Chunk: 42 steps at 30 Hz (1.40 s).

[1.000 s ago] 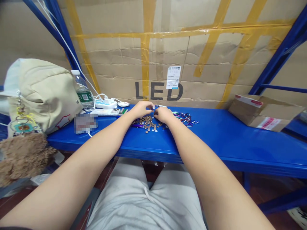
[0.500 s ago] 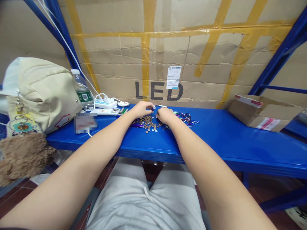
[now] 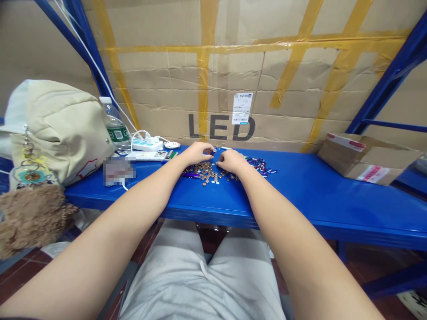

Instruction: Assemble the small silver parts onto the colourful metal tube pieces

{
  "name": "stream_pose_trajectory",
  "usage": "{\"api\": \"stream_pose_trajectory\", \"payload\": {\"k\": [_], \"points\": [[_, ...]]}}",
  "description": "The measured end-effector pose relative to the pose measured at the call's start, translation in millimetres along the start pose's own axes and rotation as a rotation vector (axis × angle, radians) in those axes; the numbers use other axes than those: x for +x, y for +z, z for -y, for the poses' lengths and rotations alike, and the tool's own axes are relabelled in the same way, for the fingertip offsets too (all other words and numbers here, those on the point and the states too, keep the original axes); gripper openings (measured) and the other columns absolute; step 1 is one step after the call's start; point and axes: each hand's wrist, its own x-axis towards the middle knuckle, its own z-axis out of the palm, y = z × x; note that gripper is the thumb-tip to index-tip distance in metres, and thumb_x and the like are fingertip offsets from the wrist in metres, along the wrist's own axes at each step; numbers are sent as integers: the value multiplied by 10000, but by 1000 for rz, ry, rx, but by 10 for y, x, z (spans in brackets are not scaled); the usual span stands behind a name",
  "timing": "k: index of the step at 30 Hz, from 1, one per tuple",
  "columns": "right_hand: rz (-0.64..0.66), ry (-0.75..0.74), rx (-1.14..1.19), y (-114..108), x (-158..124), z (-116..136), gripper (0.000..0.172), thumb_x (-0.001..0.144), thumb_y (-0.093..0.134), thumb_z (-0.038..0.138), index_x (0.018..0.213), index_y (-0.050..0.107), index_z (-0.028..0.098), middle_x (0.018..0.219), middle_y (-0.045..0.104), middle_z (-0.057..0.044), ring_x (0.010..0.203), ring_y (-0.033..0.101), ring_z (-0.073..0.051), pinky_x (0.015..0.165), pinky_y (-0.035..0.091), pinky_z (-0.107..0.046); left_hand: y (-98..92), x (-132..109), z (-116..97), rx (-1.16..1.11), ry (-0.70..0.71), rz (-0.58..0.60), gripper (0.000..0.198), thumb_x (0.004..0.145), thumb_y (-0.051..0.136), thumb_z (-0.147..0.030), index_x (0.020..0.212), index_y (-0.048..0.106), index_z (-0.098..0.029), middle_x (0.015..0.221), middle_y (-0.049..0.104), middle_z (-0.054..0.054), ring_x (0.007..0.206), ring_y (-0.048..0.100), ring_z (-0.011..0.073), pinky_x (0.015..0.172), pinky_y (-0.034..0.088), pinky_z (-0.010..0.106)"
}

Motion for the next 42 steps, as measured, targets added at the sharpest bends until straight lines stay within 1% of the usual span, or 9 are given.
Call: {"api": "stream_pose_trajectory", "payload": {"k": [4,6,12,21,28,30,32,35,42], "points": [[15,-26,25,11,10,-17,162,780,561,272,767,698,187,811,704,-61,723,598,-175,643,406,-250,-7,0,-8,3,-2,9,215,731,618,-177,939,654,-137,940,691,53,865,628,176,804,477,283],[-37,-27,51,2,16,-36,159,770,565,258,743,701,179,771,694,-61,698,591,-172,625,403,-253,-17,-7,-20,16,-9,14,210,730,612,-182,930,658,-136,921,688,52,851,624,180,792,473,289],[-439,-113,264,-51,-3,-67,180,768,612,280,839,722,157,840,643,-72,756,570,-175,683,430,-275,-45,-37,-79,14,-31,74,193,733,586,-157,909,660,-131,856,684,43,789,615,172,733,461,276],[-508,-193,346,-52,-5,-43,154,763,622,238,855,732,181,775,607,-48,700,541,-165,675,423,-290,-17,-16,-42,-34,24,43,198,732,586,-176,909,662,-131,856,693,38,788,614,165,709,451,261],[-472,-119,346,-31,3,-32,258,748,628,284,966,687,161,817,651,-51,723,565,-174,676,432,-285,-31,-20,-29,-10,-59,2,194,728,596,-183,904,665,-136,877,696,43,803,621,174,716,452,265],[-387,-100,312,-9,8,-12,213,737,625,265,913,693,166,829,669,-48,742,582,-177,681,436,-279,-35,-16,9,53,-104,-33,188,719,606,-185,888,668,-132,866,691,52,796,615,182,710,450,274],[-234,-137,251,16,13,17,153,734,618,238,845,707,184,841,690,-39,762,601,-177,693,439,-270,-37,-11,49,105,-126,-55,180,712,608,-182,873,669,-132,858,686,56,792,608,187,710,448,282],[-78,-195,175,53,28,67,156,751,601,232,843,724,207,881,713,-28,787,621,-176,712,445,-258,-35,-7,76,113,-132,-56,185,709,608,-179,878,667,-135,867,683,56,798,604,189,716,451,284],[-45,-153,126,90,59,105,135,754,595,246,744,725,214,814,724,-29,703,622,-175,636,447,-255,-55,-19,8,132,-142,-17,156,714,619,-201,847,668,-136,842,680,51,770,597,186,731,456,292]]}}
